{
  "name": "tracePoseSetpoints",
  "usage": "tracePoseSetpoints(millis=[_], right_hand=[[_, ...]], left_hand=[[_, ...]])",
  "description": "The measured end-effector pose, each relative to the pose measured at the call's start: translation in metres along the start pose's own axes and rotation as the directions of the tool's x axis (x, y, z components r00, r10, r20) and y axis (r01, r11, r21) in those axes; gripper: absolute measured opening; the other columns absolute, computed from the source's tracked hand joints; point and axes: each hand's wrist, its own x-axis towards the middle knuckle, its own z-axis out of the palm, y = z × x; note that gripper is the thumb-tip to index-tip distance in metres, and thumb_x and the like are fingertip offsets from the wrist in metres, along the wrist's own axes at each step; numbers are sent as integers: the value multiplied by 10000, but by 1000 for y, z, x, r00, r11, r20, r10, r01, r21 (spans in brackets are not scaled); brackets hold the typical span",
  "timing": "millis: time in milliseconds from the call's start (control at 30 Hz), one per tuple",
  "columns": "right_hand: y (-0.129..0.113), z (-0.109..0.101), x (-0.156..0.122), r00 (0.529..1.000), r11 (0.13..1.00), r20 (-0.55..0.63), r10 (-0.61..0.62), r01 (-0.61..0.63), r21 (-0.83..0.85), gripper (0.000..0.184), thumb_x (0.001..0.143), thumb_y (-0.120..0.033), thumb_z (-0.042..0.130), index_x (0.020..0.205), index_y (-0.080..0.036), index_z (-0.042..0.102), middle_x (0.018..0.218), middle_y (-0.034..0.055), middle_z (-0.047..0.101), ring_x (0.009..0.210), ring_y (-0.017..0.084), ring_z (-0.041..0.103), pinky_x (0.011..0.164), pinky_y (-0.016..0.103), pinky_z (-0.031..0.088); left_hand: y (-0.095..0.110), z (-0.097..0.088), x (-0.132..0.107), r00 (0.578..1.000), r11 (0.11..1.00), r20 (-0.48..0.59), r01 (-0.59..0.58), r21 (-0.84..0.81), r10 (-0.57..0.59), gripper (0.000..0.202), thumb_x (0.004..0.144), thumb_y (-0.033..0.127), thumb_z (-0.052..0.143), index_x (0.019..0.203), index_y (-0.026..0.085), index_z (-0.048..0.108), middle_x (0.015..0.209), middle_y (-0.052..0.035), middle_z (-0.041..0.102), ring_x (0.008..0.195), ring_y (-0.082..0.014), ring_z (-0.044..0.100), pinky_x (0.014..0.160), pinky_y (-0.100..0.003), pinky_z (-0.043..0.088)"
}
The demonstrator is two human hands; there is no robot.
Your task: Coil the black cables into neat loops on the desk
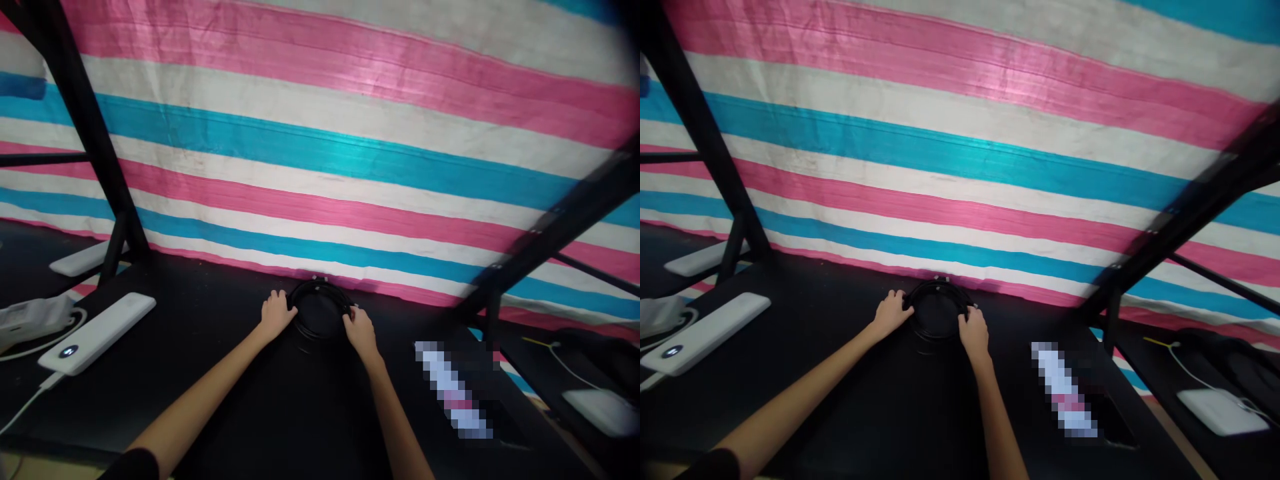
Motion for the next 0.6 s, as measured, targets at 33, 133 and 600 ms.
tracePoseSetpoints(millis=[33,133,600], right_hand=[[0,0,-1,1000,998,-4,-27,28,53,286,796,-233,441,992,-130,623,999,152,593,952,282,587,833,411,445],[-4,1,-4,996,966,-2,-91,89,241,284,802,-257,392,998,-145,565,923,109,585,825,217,602,707,344,498],[-61,-50,-64,956,720,172,-237,54,692,463,708,-341,532,1146,-191,509,795,-4,595,410,67,480,300,168,298]], left_hand=[[-1,0,-1,1000,1000,-5,-3,-23,3,429,776,295,546,1155,95,533,1147,-188,535,1067,-328,552,898,-406,389],[-4,-3,-5,999,993,-42,1,-115,-6,517,719,261,592,1198,89,501,1206,-210,488,1170,-369,464,961,-465,330],[13,-44,-64,966,481,29,-102,-871,258,407,859,559,374,998,182,439,727,3,574,506,-93,568,570,-252,484]])
